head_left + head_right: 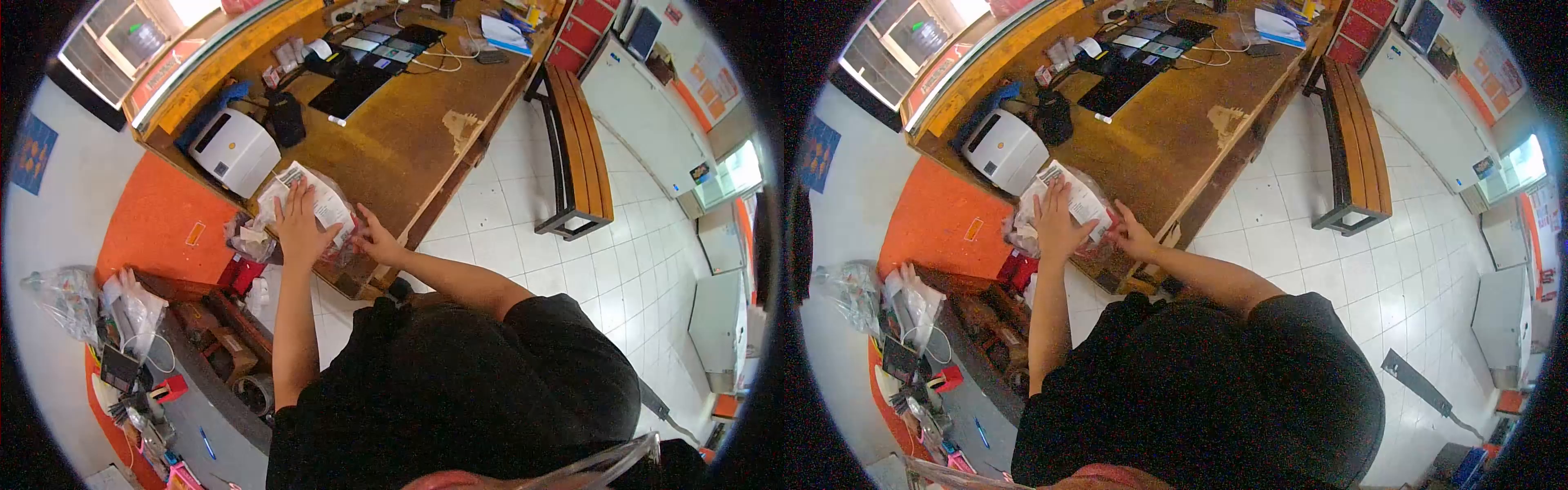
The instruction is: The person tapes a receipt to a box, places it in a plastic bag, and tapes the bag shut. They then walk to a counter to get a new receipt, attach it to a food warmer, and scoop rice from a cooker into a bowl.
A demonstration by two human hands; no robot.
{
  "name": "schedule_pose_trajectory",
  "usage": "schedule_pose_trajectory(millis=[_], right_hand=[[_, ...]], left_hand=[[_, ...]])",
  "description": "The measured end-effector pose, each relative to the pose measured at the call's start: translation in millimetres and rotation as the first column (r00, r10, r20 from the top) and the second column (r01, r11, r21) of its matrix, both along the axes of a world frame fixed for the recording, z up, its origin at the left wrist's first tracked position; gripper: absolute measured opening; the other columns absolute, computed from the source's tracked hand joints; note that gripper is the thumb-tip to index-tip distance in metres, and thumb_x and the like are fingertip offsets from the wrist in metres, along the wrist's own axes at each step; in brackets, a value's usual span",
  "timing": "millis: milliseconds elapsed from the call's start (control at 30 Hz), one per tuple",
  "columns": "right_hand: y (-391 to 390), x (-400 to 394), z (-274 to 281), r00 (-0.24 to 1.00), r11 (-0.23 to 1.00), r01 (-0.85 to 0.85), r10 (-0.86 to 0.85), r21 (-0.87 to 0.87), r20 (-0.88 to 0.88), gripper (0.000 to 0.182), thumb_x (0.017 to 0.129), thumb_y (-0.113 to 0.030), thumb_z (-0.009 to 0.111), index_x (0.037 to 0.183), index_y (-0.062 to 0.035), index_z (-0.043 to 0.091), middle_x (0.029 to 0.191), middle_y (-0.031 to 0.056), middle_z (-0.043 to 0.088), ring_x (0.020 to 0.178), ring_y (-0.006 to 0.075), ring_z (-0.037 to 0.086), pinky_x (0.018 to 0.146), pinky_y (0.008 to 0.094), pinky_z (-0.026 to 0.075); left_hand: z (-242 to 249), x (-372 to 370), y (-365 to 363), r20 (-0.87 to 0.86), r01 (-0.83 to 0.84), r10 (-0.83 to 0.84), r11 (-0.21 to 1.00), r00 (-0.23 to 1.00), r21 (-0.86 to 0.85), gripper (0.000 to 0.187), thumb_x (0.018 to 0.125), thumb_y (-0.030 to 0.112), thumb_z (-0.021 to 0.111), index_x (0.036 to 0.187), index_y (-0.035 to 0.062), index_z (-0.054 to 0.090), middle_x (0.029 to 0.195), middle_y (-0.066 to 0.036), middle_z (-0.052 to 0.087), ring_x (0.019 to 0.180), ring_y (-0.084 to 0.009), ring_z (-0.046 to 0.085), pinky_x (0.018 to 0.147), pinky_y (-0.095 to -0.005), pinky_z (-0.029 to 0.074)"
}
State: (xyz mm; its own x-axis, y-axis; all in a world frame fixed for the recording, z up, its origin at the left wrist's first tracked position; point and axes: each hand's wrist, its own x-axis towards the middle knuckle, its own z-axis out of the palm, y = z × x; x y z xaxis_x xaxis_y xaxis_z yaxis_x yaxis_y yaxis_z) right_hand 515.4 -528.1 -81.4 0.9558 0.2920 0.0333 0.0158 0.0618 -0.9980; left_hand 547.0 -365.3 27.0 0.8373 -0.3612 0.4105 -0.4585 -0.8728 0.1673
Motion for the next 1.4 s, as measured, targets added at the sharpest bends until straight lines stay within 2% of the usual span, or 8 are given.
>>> schedule_pose_trajectory(millis=[367,533,567,633,733,1067,1200,1400], right_hand=[[-2.1,19.4,-17.7,0.986,0.885,0.168,-0.153,-0.433,0.069,0.074,0.08,-0.011,0.057,0.134,-0.0067,0.006,0.075,0.0133,0.062,0.069,0.0207,0.06,0.064,0.0305,0.046],[-45.7,30.2,-54.4,0.994,0.923,0.104,-0.086,-0.371,0.064,0.066,0.082,-0.012,0.054,0.133,-0.0091,0.013,0.069,0.01,0.06,0.062,0.016,0.058,0.057,0.0281,0.046],[-60.6,32.5,-52.9,0.998,0.93,0.064,-0.058,-0.361,0.029,0.064,0.082,-0.012,0.054,0.132,-0.0102,0.015,0.069,0.0089,0.059,0.06,0.0152,0.057,0.056,0.0273,0.046],[-86.9,37.0,-26.0,0.973,0.975,0.026,-0.075,-0.221,-0.218,0.059,0.082,-0.011,0.053,0.131,-0.0119,0.019,0.07,0.0073,0.059,0.058,0.0124,0.053,0.053,0.0247,0.044],[-123.7,73.9,-43.6,0.979,0.985,0.104,-0.126,-0.134,-0.162,0.051,0.083,-0.01,0.052,0.127,-0.0116,0.026,0.07,0.0061,0.057,0.056,0.0102,0.05,0.05,0.022,0.042],[-182.4,296.2,-11.8,0.988,0.987,0.091,-0.073,-0.132,0.14,0.035,0.083,-0.004,0.047,0.116,-0.0049,0.037,0.067,0.0038,0.054,0.058,0.0104,0.05,0.052,0.023,0.041],[-190.0,389.9,-3.7,0.993,0.97,-0.022,0.05,-0.242,0.108,0.029,0.081,-0.003,0.047,0.11,-0.0018,0.044,0.071,0.0045,0.056,0.062,0.0105,0.052,0.057,0.0237,0.042],[-126.6,575.4,-17.3,0.866,0.933,0.086,0.105,-0.351,0.49,0.034,0.072,-0.008,0.062,0.104,-0.0001,0.052,0.089,0.0118,0.06,0.082,0.0205,0.058,0.073,0.031,0.047]], left_hand=[[10.7,-14.3,7.3,-0.006,0.001,-0.002,0.998,1.0,-0.069,0.065,0.059,0.027,0.071,0.115,0.0064,0.046,0.127,-0.009,0.041,0.123,-0.023,0.031,0.102,-0.0429,0.016],[61.5,-124.6,55.9,-0.209,0.063,-0.526,0.453,0.824,-0.889,0.019,0.069,0.016,0.064,0.079,0.0022,0.056,0.085,-0.009,0.055,0.081,-0.021,0.052,0.07,-0.0318,0.04],[58.8,-122.0,74.5,-0.027,0.427,-0.973,0.126,0.23,-0.896,0.016,0.077,0.017,0.055,0.084,0.0025,0.059,0.087,-0.011,0.057,0.076,-0.0232,0.054,0.067,-0.0338,0.043],[74.8,-126.8,80.8,0.082,0.461,-0.865,-0.342,-0.495,-0.819,0.022,0.085,0.018,0.046,0.088,0.0028,0.062,0.088,-0.013,0.059,0.071,-0.0254,0.057,0.063,-0.0358,0.047],[129.8,-148.8,52.5,0.065,0.709,-0.927,-0.327,-0.37,-0.625,0.021,0.085,0.016,0.046,0.093,0.0044,0.061,0.099,-0.012,0.058,0.081,-0.0246,0.057,0.068,-0.0383,0.047],[156.7,-13.3,-77.3,-0.256,0.46,-0.717,0.637,0.649,-0.618,0.03,0.073,0.023,0.063,0.101,0.0136,0.059,0.116,-0.017,0.048,0.096,-0.0375,0.05,0.079,-0.0471,0.041],[142.8,33.8,-104.5,0.109,0.669,-0.946,0.132,0.306,-0.731,0.03,0.075,0.026,0.062,0.099,0.0083,0.058,0.114,-0.021,0.048,0.094,-0.0343,0.053,0.08,-0.0452,0.041],[121.5,58.9,-113.4,0.092,0.537,-0.919,0.142,0.384,-0.832,0.031,0.075,0.024,0.061,0.1,0.0069,0.057,0.113,-0.018,0.049,0.094,-0.0306,0.052,0.08,-0.0421,0.041]])
